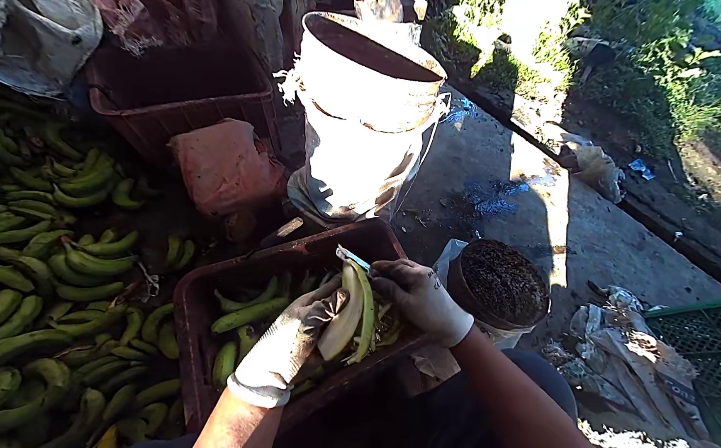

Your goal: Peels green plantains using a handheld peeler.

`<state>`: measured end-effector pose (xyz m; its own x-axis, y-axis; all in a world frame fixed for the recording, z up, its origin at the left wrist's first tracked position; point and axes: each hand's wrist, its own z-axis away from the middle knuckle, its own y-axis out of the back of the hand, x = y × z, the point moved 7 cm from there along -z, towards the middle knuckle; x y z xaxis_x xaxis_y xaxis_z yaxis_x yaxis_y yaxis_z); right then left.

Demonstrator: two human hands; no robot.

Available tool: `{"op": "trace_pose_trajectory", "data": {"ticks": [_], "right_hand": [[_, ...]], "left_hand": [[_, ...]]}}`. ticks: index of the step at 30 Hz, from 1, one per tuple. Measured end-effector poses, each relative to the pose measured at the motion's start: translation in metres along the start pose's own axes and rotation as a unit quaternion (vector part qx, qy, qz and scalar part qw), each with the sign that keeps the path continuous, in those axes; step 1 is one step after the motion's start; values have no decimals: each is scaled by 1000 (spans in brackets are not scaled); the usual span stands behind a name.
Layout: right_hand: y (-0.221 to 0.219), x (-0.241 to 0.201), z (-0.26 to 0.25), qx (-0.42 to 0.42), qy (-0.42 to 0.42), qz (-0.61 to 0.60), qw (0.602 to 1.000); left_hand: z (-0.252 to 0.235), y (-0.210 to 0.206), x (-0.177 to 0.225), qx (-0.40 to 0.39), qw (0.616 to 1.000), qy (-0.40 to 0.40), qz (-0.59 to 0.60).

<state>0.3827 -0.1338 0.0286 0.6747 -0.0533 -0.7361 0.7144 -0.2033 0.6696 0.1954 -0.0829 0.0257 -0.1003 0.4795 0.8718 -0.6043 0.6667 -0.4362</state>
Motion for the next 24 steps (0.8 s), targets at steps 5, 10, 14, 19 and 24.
{"op": "trace_pose_trajectory", "data": {"ticks": [5,10,14,19,24], "right_hand": [[20,57,-6,18,-175,47,983],[17,-6,18,111,14,7,994],[-13,-34,33,59,136,31,989],[-10,-38,30,54,155,14,986],[1,0,0,32,-5,11,999]], "left_hand": [[-8,-4,-4,34,999,-13,37],[-14,32,-13,173,950,-81,245],[-16,32,-13,193,923,-61,328],[-9,21,3,78,971,-92,208],[-1,0,6,12,999,-29,35]]}}
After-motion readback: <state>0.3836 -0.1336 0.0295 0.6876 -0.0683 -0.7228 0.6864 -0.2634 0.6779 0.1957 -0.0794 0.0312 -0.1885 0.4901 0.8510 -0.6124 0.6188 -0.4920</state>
